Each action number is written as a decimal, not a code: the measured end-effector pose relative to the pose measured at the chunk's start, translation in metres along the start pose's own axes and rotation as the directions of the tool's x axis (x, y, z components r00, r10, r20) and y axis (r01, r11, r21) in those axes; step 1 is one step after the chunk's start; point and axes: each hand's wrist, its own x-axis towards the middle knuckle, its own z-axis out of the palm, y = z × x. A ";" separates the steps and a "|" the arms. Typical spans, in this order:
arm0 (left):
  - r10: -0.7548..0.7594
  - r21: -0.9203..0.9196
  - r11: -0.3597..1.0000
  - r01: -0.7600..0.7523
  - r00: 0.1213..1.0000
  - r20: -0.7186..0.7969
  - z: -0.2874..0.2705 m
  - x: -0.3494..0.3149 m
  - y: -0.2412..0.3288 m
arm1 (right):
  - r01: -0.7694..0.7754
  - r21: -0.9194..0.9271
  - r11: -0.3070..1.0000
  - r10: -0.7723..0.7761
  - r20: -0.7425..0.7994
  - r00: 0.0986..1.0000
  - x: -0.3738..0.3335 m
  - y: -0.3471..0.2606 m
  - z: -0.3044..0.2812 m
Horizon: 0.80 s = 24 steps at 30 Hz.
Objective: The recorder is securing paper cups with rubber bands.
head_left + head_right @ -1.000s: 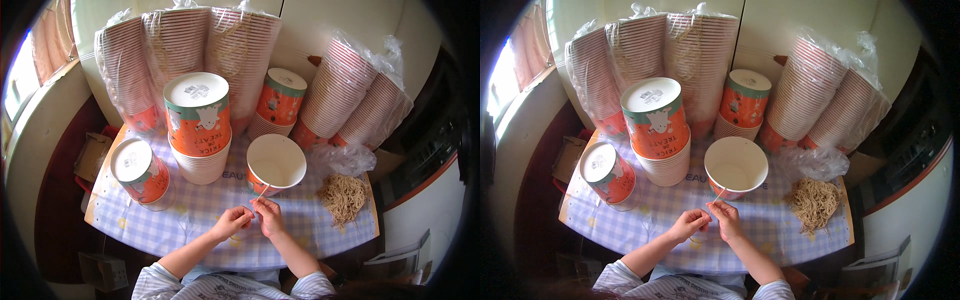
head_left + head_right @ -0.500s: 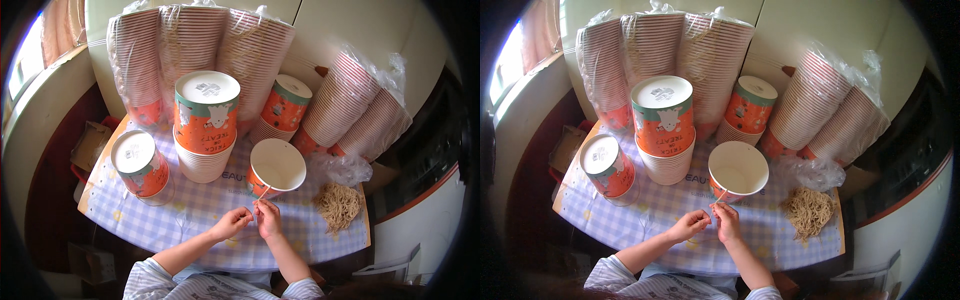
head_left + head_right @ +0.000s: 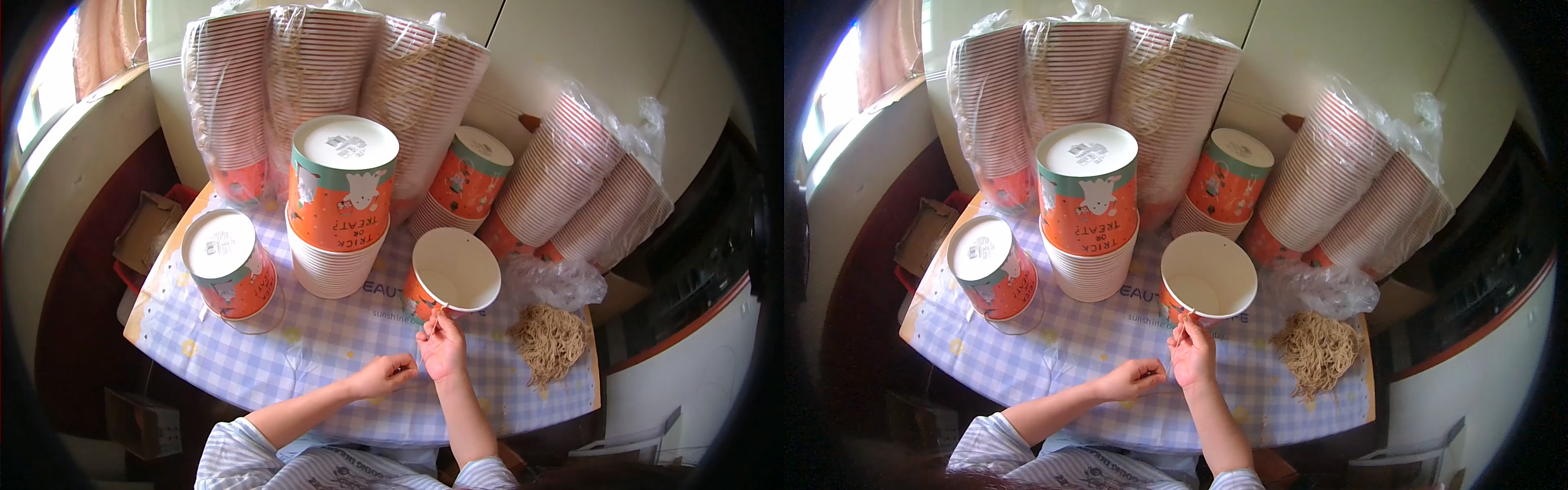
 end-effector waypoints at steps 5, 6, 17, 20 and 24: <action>-0.030 0.025 0.999 0.029 0.998 0.048 -0.003 -0.001 0.004 | -0.021 0.001 1.000 0.021 -0.001 1.000 0.000 -0.001 0.001; -0.025 0.043 0.999 0.022 0.998 0.060 -0.003 -0.001 0.005 | -0.030 -0.002 1.000 0.030 -0.024 0.999 0.000 -0.002 0.003; 0.034 0.123 0.991 -0.045 0.995 0.091 -0.004 -0.001 0.003 | -0.094 0.065 0.993 0.099 -0.082 0.992 -0.002 -0.005 0.010; 0.040 0.137 0.989 -0.057 0.991 0.124 -0.006 -0.001 0.007 | -0.113 0.082 0.990 0.121 -0.094 0.988 -0.003 -0.006 0.011; 0.033 0.111 0.993 -0.046 0.994 0.109 -0.005 -0.002 0.010 | -0.113 0.084 0.990 0.120 -0.089 0.989 -0.002 -0.007 0.010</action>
